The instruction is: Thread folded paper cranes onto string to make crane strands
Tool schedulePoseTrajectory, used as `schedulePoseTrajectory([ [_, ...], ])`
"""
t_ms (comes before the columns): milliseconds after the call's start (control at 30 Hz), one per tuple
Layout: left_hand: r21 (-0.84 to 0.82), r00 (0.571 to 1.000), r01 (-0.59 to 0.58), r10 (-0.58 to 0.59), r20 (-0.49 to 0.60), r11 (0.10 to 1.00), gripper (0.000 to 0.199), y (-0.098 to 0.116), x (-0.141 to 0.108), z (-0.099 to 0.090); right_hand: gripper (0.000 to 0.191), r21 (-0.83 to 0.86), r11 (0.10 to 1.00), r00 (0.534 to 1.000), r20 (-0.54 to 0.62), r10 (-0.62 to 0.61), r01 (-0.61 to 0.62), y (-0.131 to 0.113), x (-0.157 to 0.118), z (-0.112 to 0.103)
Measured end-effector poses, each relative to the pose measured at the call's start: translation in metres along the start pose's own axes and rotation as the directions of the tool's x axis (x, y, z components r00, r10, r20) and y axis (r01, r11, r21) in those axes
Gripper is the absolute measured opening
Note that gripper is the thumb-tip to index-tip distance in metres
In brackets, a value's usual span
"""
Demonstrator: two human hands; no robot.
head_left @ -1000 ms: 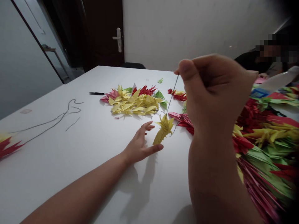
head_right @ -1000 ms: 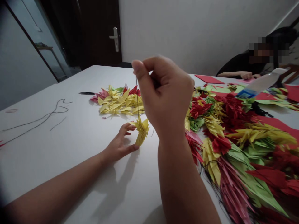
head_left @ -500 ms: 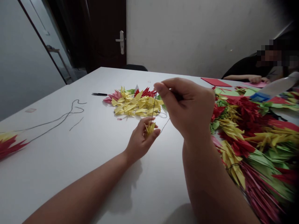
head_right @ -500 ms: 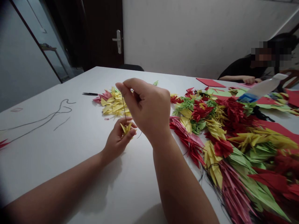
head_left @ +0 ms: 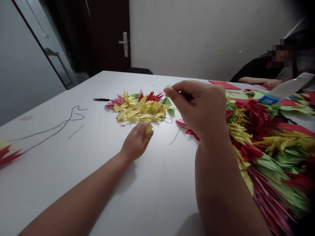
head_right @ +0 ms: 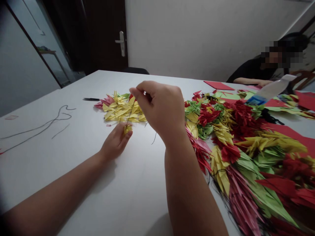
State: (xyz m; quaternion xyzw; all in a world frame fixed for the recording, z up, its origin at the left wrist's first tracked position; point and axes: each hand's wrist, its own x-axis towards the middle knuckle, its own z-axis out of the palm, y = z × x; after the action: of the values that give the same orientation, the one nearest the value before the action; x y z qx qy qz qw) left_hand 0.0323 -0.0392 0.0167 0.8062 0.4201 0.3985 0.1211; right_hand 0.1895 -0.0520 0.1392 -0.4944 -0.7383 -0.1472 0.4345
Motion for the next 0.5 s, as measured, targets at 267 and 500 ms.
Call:
schedulePoseTrajectory([
  [267,0.411,0.946,0.057,-0.18,0.269,0.91,0.036,-0.023,0.0,-0.002,0.027,-0.124,0.99,0.921,0.376,0.108,-0.065,0.061,-0.007,0.003],
  [500,0.419,0.926,-0.04,-0.124,0.356,0.907,0.04,-0.035,-0.002,0.001,0.012,-0.271,0.954,0.873,0.426,0.238,-0.128,0.077,-0.012,0.01],
])
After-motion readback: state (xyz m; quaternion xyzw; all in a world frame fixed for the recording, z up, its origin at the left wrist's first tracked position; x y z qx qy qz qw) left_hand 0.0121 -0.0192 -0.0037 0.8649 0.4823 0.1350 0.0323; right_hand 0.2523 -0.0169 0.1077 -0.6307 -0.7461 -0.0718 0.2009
